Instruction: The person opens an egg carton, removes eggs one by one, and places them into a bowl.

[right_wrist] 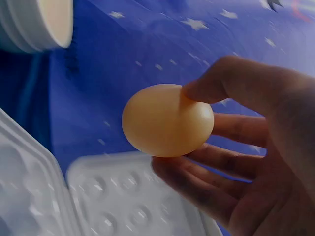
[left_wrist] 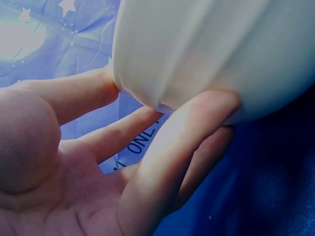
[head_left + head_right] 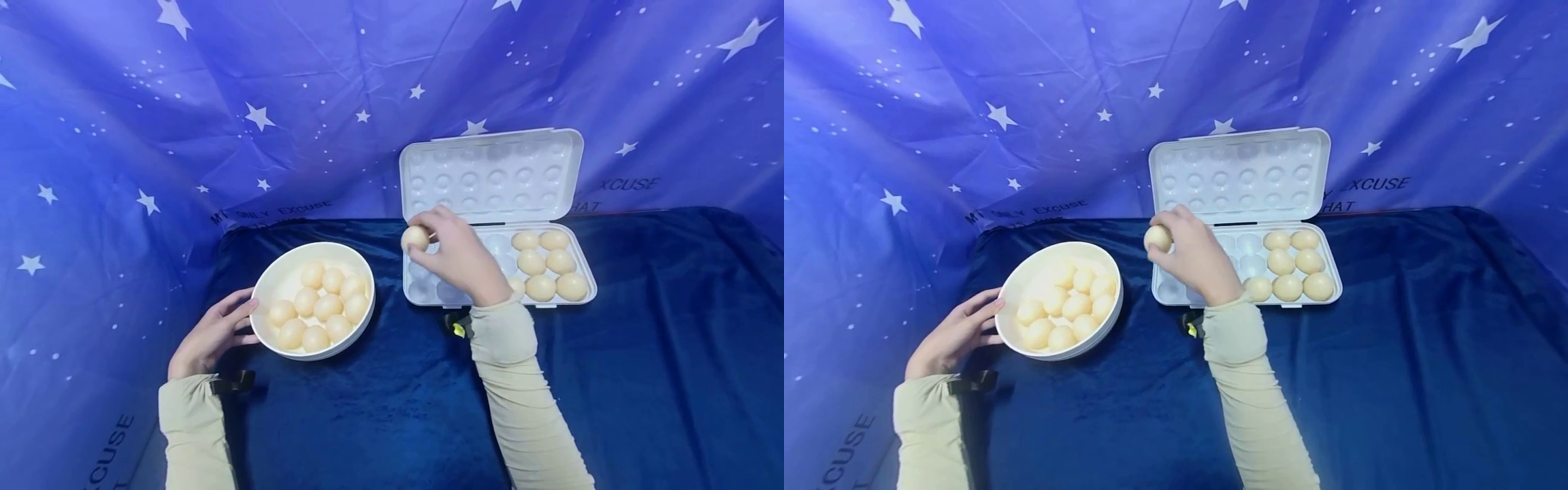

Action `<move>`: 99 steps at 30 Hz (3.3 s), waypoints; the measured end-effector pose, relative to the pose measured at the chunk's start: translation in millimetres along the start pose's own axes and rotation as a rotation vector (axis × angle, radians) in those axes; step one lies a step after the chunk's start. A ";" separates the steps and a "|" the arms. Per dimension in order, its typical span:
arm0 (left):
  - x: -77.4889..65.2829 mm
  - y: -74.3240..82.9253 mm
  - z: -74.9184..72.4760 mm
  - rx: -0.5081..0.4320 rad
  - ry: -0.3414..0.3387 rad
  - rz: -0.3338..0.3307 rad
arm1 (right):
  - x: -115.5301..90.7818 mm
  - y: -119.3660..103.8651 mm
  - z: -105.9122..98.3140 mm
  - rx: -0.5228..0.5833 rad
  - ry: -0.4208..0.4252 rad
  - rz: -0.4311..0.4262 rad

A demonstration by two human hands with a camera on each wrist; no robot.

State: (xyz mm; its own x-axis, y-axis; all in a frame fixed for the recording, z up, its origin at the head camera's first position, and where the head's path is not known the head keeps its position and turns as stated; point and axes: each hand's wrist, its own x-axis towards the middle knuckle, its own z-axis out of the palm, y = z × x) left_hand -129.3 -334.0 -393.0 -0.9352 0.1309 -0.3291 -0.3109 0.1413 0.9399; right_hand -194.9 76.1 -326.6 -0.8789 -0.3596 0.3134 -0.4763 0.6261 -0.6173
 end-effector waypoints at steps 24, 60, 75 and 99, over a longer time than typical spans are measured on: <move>-0.1 0.3 1.0 -0.041 -0.010 -0.003 | 6.5 -33.7 77.8 -0.116 -0.177 -0.302; 0.6 0.1 3.5 -0.013 0.010 -0.014 | 0.4 -29.9 85.6 -0.243 -0.224 -0.353; 2.4 -2.2 3.1 -0.020 -0.026 -0.003 | -22.9 5.3 23.1 -0.330 -0.150 -0.285; 0.4 -0.2 1.9 -0.035 -0.021 -0.014 | -43.1 87.7 -57.0 -0.264 -0.263 0.150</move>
State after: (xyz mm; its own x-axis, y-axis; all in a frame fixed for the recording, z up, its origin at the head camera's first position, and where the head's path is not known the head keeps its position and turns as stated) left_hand -129.3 -332.1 -393.5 -0.9271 0.1503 -0.3434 -0.3297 0.1090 0.9378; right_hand -200.2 186.0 -353.1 -0.9189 -0.3942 0.0169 -0.3635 0.8291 -0.4248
